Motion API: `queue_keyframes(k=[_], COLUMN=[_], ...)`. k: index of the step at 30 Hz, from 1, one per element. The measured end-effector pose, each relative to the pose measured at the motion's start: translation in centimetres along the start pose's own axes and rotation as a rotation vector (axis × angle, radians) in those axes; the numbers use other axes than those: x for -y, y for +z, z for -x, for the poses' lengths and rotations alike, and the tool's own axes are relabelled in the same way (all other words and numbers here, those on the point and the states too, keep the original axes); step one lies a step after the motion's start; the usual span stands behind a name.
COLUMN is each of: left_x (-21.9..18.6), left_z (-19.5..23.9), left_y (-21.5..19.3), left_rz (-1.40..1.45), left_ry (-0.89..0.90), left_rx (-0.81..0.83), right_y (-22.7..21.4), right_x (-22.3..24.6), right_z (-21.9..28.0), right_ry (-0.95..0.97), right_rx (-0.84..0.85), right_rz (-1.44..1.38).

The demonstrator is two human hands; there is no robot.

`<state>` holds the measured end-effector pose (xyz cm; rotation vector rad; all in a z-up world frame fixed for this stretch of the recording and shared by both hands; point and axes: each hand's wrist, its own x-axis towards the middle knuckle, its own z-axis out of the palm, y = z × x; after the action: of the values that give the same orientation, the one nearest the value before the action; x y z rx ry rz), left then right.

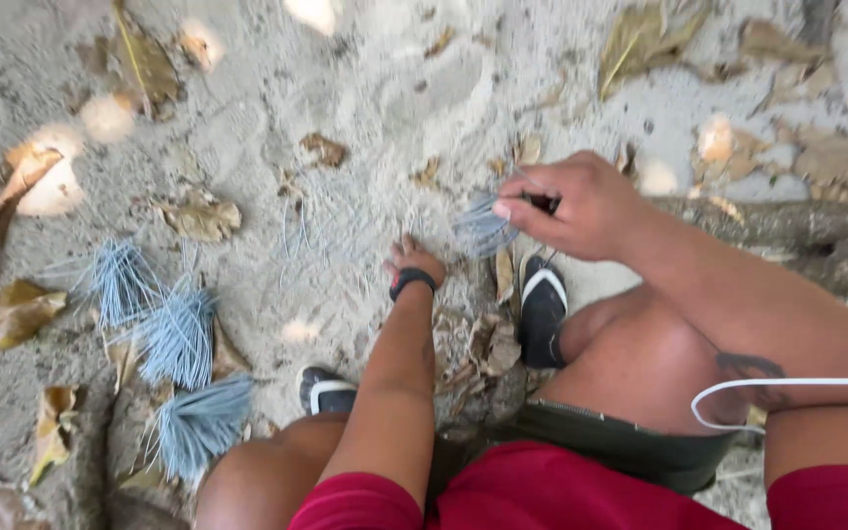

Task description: Tying bundles of blue plastic bristles together using wire and a small hook tool

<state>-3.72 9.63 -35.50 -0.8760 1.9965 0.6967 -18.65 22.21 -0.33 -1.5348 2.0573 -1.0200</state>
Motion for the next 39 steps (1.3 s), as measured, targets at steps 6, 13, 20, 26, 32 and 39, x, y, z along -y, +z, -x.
queue_keyframes(k=[6,13,20,26,32,39], left_x=[0.1,4.5,7.1,3.5,2.7,1.8], left_z=[-4.9,-3.6,19.8,32.6,32.2,32.2], left_y=[1.8,-11.5,-25.4,-22.5,-21.0,-20.6], left_rz=[0.178,0.339,0.509,0.677,0.595,0.402], left_ry=[0.041,0.086,0.330,0.588,0.656,0.673], left_rx=[-0.261,-0.659,-0.921,-0.941,-0.912,-0.793], right_y=[0.2,0.2,0.6,0.3,0.4,0.2], right_x=[1.7,2.7,2.0,3.7,4.3,5.5], right_z=[-0.2,0.1,0.9,1.3,1.9,1.9], right_ry=[0.026,-0.144,0.008,0.076,0.063,0.037], right_rx=[0.000,-0.071,-0.025,-0.021,-0.019,-0.031], right_rz=[0.013,0.040,0.031,0.052,0.031,0.014])
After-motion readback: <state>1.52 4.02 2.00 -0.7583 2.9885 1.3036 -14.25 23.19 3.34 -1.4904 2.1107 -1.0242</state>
